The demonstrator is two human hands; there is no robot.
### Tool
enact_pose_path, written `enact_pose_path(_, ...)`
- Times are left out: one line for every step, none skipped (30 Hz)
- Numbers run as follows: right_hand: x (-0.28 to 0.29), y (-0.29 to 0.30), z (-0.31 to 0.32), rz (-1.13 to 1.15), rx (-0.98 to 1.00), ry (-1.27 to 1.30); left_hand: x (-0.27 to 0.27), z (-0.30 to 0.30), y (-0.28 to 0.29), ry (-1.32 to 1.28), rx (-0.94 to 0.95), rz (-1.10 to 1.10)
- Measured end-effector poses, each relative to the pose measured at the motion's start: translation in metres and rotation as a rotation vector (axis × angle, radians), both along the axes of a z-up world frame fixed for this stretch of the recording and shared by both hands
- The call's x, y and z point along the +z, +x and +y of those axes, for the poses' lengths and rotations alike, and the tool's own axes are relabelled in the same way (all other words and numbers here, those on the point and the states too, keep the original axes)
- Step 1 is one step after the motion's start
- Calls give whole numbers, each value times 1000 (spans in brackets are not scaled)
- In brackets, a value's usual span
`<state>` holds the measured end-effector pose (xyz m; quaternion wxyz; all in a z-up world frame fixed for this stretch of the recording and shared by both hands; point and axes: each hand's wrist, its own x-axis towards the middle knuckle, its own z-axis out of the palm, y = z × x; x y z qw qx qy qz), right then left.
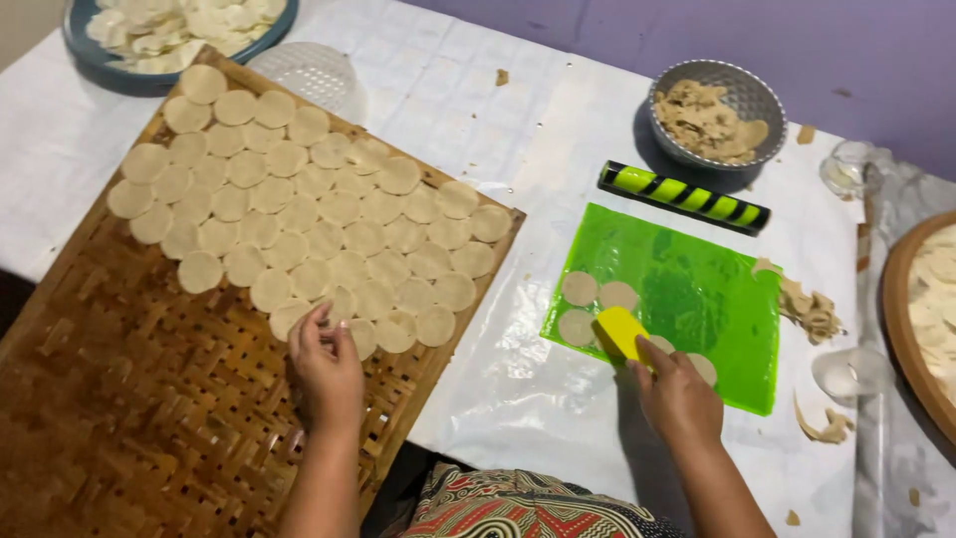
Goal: Rolling out dough and cutting it into small circular discs to be placed on a drying tray.
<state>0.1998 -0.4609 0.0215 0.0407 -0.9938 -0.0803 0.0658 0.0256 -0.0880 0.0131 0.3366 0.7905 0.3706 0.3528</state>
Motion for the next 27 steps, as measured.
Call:
enact_pose_path(-8, 10, -16, -1, -20, -5, -9, -13, 8, -5, -20, -1)
enact_pose_path(-16, 21, -31, 31, -41, -37, -17, -26, 15, 0, -84, -26)
enact_pose_path(-24, 32, -45, 63, -63, -69, -25, -39, 21, 3, -148, -52)
enact_pose_path(-26, 38, -50, 65, -72, -70, -15, -53, 24, 1, -157, -51)
enact_pose_path(-27, 45, -55, 89, -59, -98, -4, -67, 27, -53, -241, -23)
enact_pose_path(-30, 52, -59, 112, -43, -123, 7, -80, 29, -104, -323, 4)
enact_pose_path(-17, 50, -52, 113, -49, -120, 1, -86, 33, -102, -329, 5)
enact_pose_path(-5, 48, -43, 124, -8, -134, -5, -90, 35, -126, -375, -2)
enact_pose_path(8, 46, -35, 136, 33, -147, -10, -95, 37, -151, -421, -9)
enact_pose_path(14, 45, -29, 139, 29, -144, -2, -99, 38, -149, -425, -5)
enact_pose_path(21, 44, -24, 134, 42, -158, 7, -104, 39, -203, -465, 103)
enact_pose_path(28, 44, -19, 127, 56, -174, 15, -110, 40, -257, -505, 209)
enact_pose_path(28, 44, -19, 127, 53, -172, 16, -113, 40, -256, -508, 210)
enact_pose_path(28, 46, -18, 118, 76, -174, 18, -117, 41, -275, -507, 239)
enact_pose_path(28, 47, -16, 109, 100, -175, 20, -120, 41, -294, -505, 269)
enact_pose_path(24, 48, -15, 107, 102, -173, 17, -121, 42, -292, -503, 268)
enact_pose_path(19, 49, -13, 96, 100, -154, 14, -122, 43, -280, -520, 191)
enact_pose_path(14, 49, -12, 87, 99, -137, 11, -124, 43, -271, -537, 116)
enact_pose_path(9, 49, -10, 88, 101, -137, 12, -128, 44, -271, -534, 117)
enact_pose_path(4, 50, -7, 108, 46, -68, 14, -130, 45, -355, -549, 134)
enact_pose_path(-1, 51, -4, 128, -9, 0, 16, -133, 46, -440, -563, 151)
enact_pose_path(-11, 50, -7, 127, 1, 2, 11, -135, 48, -438, -553, 148)
enact_pose_path(-21, 49, -10, 101, -54, 152, 7, -138, 49, -542, -548, 106)
enact_pose_path(-31, 49, -11, 77, -105, 303, 3, -139, 51, -642, -538, 63)
enact_pose_path(-33, 46, -15, 77, -92, 307, 2, -142, 53, -638, -526, 58)
enact_pose_path(-35, 43, -16, -5, -84, 364, 2, -142, 55, -795, -538, 67)
enact_pose_path(-37, 41, -17, -86, -77, 421, 1, -142, 56, -952, -548, 74)
